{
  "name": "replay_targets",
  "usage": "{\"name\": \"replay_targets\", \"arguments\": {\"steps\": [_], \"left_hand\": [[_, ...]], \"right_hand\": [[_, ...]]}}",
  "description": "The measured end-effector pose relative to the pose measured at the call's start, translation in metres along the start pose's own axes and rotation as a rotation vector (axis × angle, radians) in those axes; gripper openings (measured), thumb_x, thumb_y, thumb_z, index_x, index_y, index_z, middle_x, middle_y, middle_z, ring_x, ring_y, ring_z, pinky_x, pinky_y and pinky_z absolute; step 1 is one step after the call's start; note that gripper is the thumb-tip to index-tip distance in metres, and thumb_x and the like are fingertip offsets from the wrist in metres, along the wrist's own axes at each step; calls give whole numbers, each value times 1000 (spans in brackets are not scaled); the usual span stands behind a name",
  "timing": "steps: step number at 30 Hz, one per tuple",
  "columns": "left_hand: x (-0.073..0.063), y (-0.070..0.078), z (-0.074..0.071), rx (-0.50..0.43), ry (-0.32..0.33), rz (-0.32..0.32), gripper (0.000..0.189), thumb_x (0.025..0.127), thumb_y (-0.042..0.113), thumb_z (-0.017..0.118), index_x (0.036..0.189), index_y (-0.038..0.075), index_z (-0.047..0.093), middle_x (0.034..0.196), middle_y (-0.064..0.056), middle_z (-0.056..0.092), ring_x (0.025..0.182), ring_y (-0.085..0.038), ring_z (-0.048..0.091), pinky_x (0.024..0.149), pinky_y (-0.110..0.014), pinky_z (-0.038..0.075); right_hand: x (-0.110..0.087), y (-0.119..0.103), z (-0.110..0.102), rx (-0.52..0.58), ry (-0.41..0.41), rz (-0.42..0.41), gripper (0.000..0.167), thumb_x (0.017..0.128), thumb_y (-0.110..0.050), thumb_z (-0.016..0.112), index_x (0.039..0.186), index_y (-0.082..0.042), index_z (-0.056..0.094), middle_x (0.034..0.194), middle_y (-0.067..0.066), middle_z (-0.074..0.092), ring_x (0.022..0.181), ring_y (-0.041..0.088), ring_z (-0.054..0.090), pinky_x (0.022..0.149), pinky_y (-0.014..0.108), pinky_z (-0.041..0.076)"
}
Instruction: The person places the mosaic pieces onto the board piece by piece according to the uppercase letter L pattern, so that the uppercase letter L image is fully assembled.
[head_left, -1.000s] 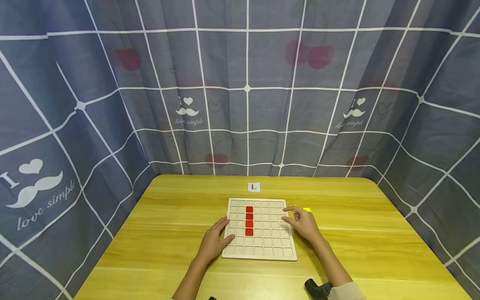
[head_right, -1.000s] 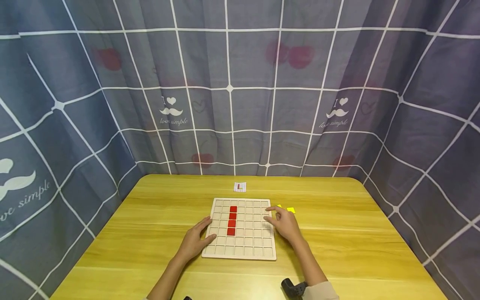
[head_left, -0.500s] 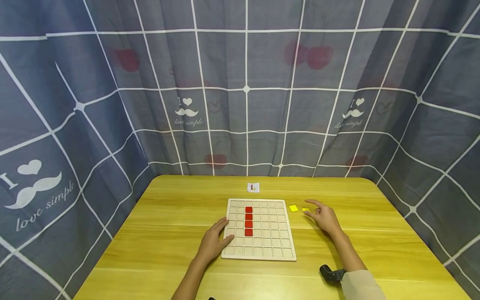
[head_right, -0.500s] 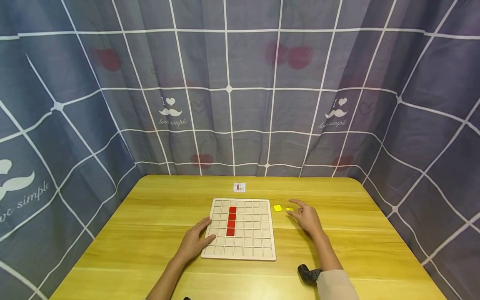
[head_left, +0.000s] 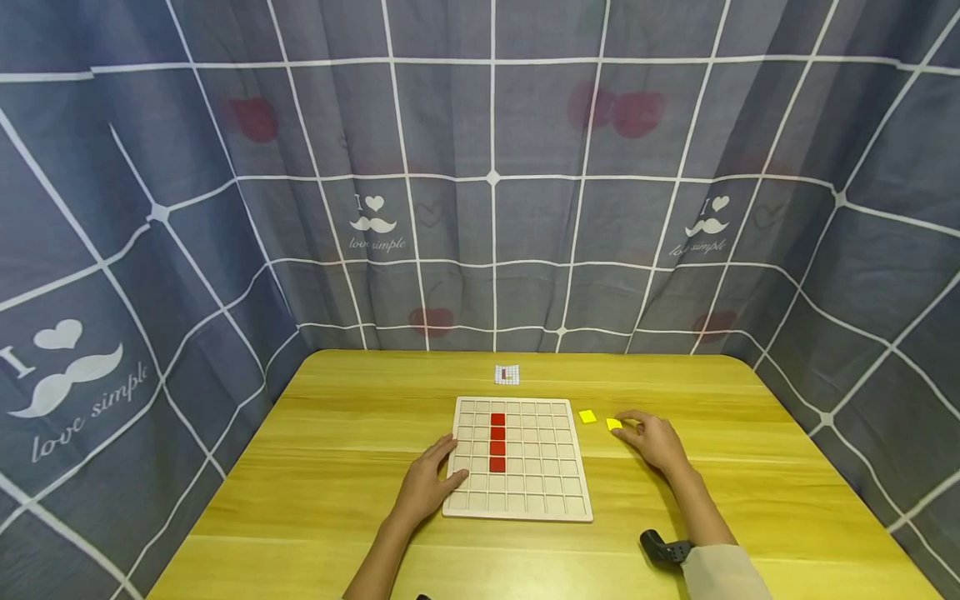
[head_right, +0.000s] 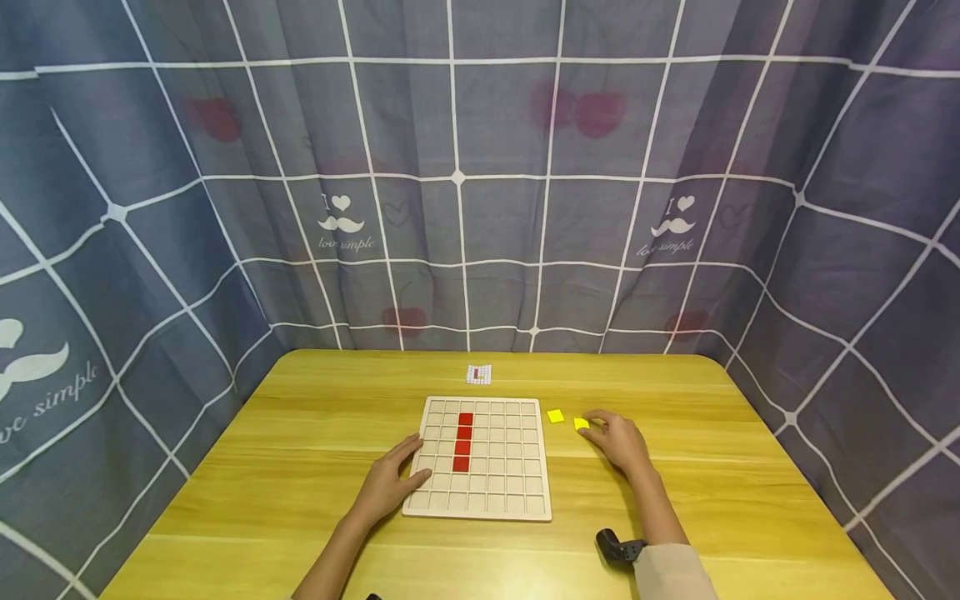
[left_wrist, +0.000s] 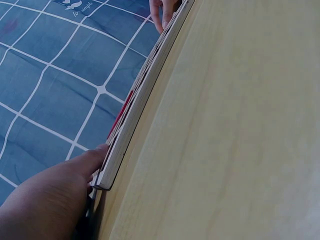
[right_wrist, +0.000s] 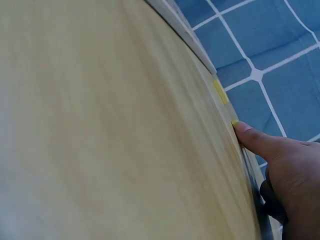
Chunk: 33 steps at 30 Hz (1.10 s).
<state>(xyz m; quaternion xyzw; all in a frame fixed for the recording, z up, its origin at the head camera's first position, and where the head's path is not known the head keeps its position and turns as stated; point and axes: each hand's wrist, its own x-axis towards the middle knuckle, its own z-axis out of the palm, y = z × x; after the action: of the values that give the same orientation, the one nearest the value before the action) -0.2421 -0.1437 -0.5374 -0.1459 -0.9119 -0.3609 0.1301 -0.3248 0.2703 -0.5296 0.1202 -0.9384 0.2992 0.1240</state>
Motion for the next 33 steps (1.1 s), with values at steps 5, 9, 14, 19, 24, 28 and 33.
{"name": "replay_targets", "arguments": {"steps": [5, 9, 14, 19, 24, 28, 33], "left_hand": [[-1, -1, 1, -12, 5, 6, 56, 83, 31, 68, 128, 2, 53, 135, -15, 47, 124, -34, 42, 100, -48, 36], [-1, -1, 2, -11, 4, 7, 56, 83, 31, 68, 128, 2, 53, 135, -14, 47, 124, -33, 42, 100, -48, 36], [-1, 0, 2, -10, -1, 6, 56, 84, 32, 68, 128, 1, 53, 136, -14, 46, 125, -34, 41, 101, -48, 35], [0, 2, 0, -19, -2, -2, 56, 84, 31, 68, 128, 1, 53, 136, -14, 46, 125, -34, 40, 101, -48, 34], [1, 1, 0, -17, -3, -3, 56, 83, 31, 68, 128, 1, 53, 136, -14, 46, 126, -33, 40, 101, -48, 35], [1, 1, 0, -17, -5, 4, 56, 84, 32, 68, 128, 1, 53, 136, -14, 46, 126, -33, 40, 101, -48, 35], [2, 1, 1, -21, 2, 2, 56, 83, 31, 69, 128, 0, 53, 136, -14, 46, 125, -34, 41, 101, -48, 35]], "right_hand": [[-7, -2, 2, 63, 46, 38, 38, 79, -38, 71, 106, -11, 68, 51, -4, 39, 46, 11, 28, 46, 25, 28], [-10, -11, 4, 122, 86, 39, 40, 77, -40, 72, 104, -11, 68, 48, -4, 32, 41, 8, 22, 39, 23, 25], [-10, -34, 6, 169, 115, -32, 37, 76, -35, 74, 103, -10, 68, 47, -7, 29, 41, 5, 20, 37, 21, 25], [-10, -63, 17, 202, 121, -145, 30, 75, -28, 77, 99, -11, 68, 49, -11, 27, 43, 1, 19, 38, 20, 23], [-12, -93, 38, 242, 91, -234, 27, 74, -31, 77, 96, -18, 69, 51, -14, 25, 45, -2, 18, 40, 18, 20], [-16, -112, 55, 252, 22, -259, 27, 74, -34, 76, 96, -21, 68, 50, -15, 24, 45, -2, 17, 40, 16, 19], [-20, -127, 70, 217, -58, -265, 26, 76, -38, 74, 96, -23, 67, 49, -15, 24, 44, -2, 15, 40, 16, 18]]}}
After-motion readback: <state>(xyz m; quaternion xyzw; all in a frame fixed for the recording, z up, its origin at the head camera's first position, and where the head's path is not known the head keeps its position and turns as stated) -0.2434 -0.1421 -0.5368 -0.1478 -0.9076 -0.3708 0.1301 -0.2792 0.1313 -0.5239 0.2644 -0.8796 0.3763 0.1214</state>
